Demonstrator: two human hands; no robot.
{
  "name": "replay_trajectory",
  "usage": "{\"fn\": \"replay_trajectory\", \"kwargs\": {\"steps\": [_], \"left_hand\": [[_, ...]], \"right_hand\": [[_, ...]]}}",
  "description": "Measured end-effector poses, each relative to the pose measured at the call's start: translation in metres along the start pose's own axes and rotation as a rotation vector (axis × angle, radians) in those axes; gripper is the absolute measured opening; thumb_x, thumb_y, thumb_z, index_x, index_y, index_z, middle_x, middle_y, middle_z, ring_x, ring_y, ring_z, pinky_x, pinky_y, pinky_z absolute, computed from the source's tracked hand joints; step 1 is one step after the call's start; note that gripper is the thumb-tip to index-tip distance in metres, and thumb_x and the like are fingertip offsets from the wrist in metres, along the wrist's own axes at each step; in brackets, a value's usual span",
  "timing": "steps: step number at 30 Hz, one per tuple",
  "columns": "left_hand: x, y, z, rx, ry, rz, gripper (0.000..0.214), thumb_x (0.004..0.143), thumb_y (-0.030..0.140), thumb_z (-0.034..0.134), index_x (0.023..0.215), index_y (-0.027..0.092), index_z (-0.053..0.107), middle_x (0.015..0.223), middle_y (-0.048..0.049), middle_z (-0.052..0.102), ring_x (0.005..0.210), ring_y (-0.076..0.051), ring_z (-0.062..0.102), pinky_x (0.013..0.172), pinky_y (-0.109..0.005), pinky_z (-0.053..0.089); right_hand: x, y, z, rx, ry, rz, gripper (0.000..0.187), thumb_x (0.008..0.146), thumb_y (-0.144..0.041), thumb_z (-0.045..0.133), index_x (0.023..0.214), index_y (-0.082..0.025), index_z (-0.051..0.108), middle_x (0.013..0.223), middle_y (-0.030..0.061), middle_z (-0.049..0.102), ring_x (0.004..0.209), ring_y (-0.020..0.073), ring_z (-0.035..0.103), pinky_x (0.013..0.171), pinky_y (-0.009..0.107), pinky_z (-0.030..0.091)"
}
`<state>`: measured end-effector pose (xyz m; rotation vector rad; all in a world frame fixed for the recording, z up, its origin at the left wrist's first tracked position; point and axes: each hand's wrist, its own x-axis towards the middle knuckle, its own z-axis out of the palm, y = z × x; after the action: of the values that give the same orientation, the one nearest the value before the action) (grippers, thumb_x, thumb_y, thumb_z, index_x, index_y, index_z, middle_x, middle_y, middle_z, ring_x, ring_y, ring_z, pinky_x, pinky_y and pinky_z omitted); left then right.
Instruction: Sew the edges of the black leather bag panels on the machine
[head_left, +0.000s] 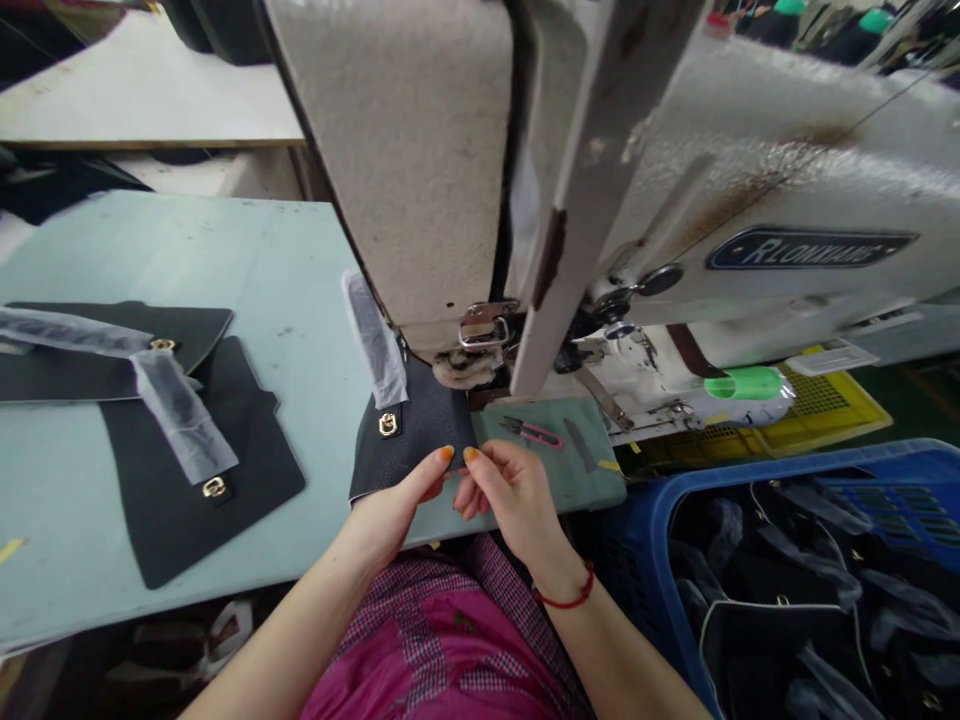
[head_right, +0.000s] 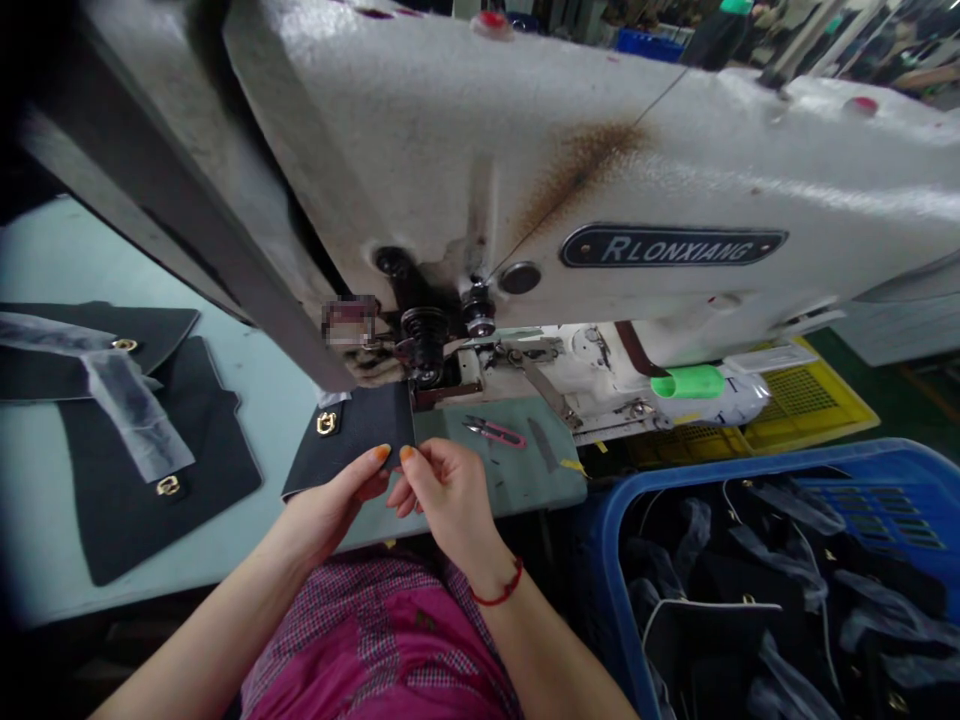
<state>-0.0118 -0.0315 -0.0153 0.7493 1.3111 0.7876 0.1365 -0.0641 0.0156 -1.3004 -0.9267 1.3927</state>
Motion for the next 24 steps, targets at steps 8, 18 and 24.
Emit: {"fn": "replay_trajectory", "kwargs": {"steps": [8, 18, 24], "left_hand": [[0.018, 0.009, 0.001, -0.026, 0.029, -0.053, 0.041, 0.058, 0.052, 0.084, 0.066, 0.014, 0.072, 0.069, -0.0093, 0.072, 0.072, -0.024, 0.067, 0.066, -0.033, 0.052], [0.037, 0.026, 0.004, -0.017, -0.001, 0.02, 0.037, 0.062, 0.052, 0.081, 0.065, 0.017, 0.07, 0.063, -0.0065, 0.067, 0.067, -0.022, 0.063, 0.064, -0.032, 0.049], [0.046, 0.04, 0.009, 0.0, -0.012, 0.083, 0.037, 0.062, 0.052, 0.078, 0.06, 0.018, 0.062, 0.056, -0.0022, 0.059, 0.057, -0.016, 0.052, 0.055, -0.027, 0.042]], "right_hand": [[0.018, 0.001, 0.001, 0.034, 0.01, 0.007, 0.036, 0.092, -0.046, 0.057, 0.072, -0.016, 0.06, 0.055, -0.0011, 0.064, 0.043, 0.0079, 0.055, 0.045, 0.017, 0.04], [0.042, 0.0, 0.003, 0.026, 0.004, -0.038, 0.037, 0.093, -0.048, 0.057, 0.075, -0.016, 0.061, 0.057, -0.0007, 0.065, 0.046, 0.0084, 0.058, 0.046, 0.018, 0.04], [0.043, 0.005, 0.003, 0.023, 0.019, -0.058, 0.038, 0.094, -0.05, 0.053, 0.086, -0.015, 0.065, 0.06, 0.0, 0.067, 0.047, 0.0086, 0.06, 0.046, 0.018, 0.039]]}}
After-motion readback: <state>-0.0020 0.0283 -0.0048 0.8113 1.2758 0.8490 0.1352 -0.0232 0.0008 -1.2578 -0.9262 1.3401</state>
